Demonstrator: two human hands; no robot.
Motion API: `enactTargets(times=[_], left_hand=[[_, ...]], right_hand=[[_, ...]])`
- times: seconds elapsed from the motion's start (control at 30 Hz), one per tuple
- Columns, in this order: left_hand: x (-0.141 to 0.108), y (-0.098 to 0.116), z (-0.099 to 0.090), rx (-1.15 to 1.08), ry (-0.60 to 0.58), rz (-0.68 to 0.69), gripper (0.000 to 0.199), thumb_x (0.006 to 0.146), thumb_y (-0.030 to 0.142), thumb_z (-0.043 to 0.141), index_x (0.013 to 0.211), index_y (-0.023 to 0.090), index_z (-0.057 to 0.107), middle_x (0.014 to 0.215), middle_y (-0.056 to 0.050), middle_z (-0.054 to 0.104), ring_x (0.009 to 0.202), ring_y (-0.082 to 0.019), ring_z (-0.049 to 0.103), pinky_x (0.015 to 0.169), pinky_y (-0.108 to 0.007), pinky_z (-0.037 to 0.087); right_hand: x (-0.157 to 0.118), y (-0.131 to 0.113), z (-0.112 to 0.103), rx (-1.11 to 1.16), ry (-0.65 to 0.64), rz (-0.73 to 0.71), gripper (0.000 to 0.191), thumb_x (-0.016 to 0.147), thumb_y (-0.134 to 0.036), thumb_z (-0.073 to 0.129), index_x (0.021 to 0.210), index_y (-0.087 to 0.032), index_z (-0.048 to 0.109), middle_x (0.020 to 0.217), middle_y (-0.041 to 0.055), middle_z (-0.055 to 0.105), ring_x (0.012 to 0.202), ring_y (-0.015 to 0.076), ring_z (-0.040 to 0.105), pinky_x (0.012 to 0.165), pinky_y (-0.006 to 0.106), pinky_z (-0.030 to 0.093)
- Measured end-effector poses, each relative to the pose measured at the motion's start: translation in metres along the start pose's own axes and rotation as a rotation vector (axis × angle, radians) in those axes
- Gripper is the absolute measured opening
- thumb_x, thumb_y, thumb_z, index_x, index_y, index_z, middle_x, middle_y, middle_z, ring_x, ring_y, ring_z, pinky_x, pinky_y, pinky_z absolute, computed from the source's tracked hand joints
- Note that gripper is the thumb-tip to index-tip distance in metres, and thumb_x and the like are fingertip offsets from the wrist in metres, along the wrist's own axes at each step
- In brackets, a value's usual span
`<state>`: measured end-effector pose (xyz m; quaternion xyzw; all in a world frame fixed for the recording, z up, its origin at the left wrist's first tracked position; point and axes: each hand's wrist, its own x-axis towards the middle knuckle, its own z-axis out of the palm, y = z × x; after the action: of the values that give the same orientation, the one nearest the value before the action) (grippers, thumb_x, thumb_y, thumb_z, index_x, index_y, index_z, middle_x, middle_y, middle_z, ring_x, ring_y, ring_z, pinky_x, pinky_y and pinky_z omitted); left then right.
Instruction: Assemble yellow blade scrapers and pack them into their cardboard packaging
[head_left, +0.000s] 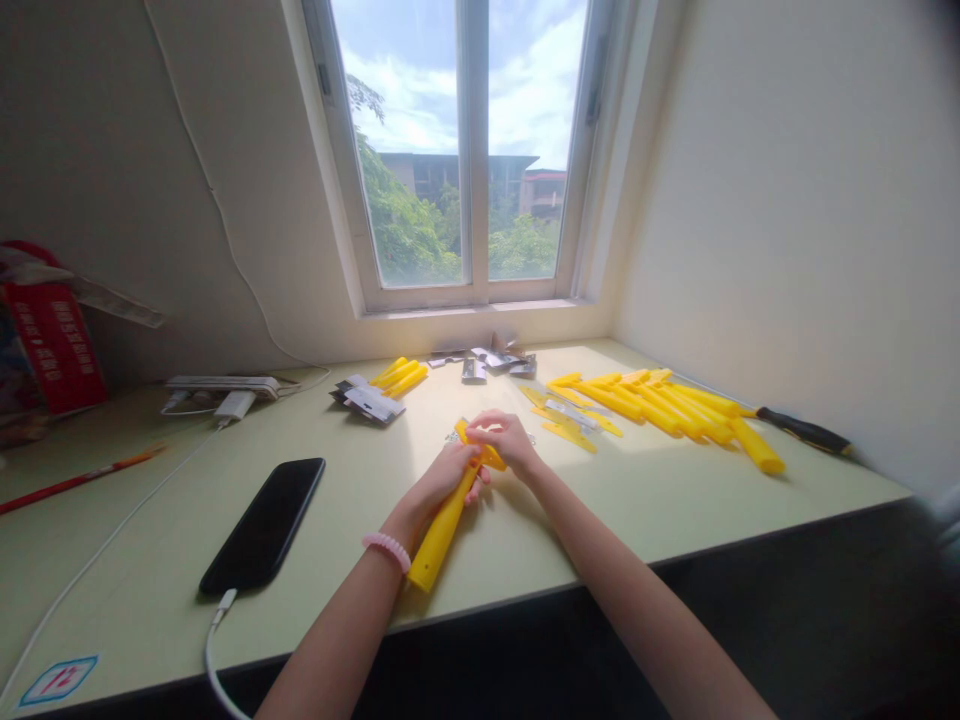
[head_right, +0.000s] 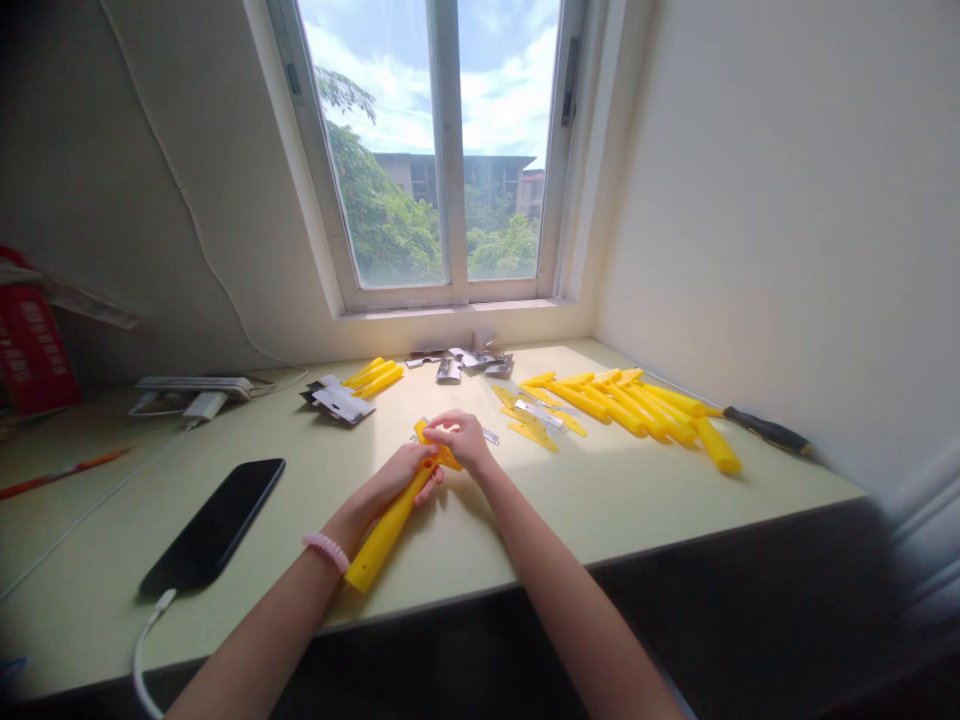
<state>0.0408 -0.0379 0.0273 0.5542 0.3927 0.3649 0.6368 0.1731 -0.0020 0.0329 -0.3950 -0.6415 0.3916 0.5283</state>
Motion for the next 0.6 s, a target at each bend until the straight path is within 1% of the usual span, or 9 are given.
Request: enactTargets(times=[0.13,0.27,0.33,0.43,0.6], left_hand=[[0.0039,-0.0071,-0.0035,-0.009,-0.022,-0.016,0.023,0.079,0.030,0.036,0.076,0.011,0.050,0.058,-0.005,0.058,0.029,-0.008,0.044,0.030,-0.020,0.028],[0.0048,-0.0083,-0.0040,-0.026,-0.011,-0.014,0.022,0.079,0.027,0.035,0.081,0.011,0.051,0.057,-0.004,0.058,0.028,-0.008,0.044,0.030,-0.020,0.027],[0.0040,-0.0073,-0.0034,-0.025,0.000,-0.015,0.021,0.079,0.027,0.035,0.080,0.012,0.050,0.057,-0.004,0.058,0.029,-0.008,0.044,0.030,-0.021,0.027],[0.0029,-0.0058,-0.0032,-0.002,0.011,-0.025,0.022,0.079,0.028,0.036,0.074,0.012,0.050,0.056,-0.004,0.057,0.029,-0.008,0.043,0.031,-0.021,0.028],[0.0037,-0.0067,-0.0057,0.004,0.010,-0.008,0.025,0.079,0.029,0.036,0.070,0.012,0.050,0.053,-0.005,0.056,0.029,-0.008,0.043,0.032,-0.021,0.028]], right_hand=[[-0.0030,-0.0051,0.0018,-0.053,-0.004,-0.020,0.013,0.059,-0.028,0.068,0.065,-0.016,0.069,0.072,0.0038,0.063,0.066,0.0136,0.054,0.061,0.025,0.044],[-0.0054,-0.0056,0.0045,-0.177,0.072,-0.116,0.010,0.062,-0.026,0.066,0.066,-0.017,0.067,0.071,0.0030,0.062,0.064,0.0125,0.053,0.059,0.024,0.042],[-0.0057,-0.0038,0.0054,-0.224,0.092,-0.139,0.010,0.061,-0.027,0.066,0.065,-0.017,0.065,0.070,0.0019,0.062,0.062,0.0118,0.052,0.057,0.024,0.042],[-0.0055,-0.0011,0.0057,-0.263,0.077,-0.154,0.011,0.063,-0.027,0.066,0.063,-0.017,0.063,0.069,0.0015,0.061,0.061,0.0115,0.051,0.057,0.023,0.043],[-0.0058,-0.0010,0.0049,-0.252,0.033,-0.211,0.008,0.067,-0.024,0.062,0.066,-0.017,0.066,0.071,0.0025,0.062,0.064,0.0121,0.053,0.059,0.024,0.044]])
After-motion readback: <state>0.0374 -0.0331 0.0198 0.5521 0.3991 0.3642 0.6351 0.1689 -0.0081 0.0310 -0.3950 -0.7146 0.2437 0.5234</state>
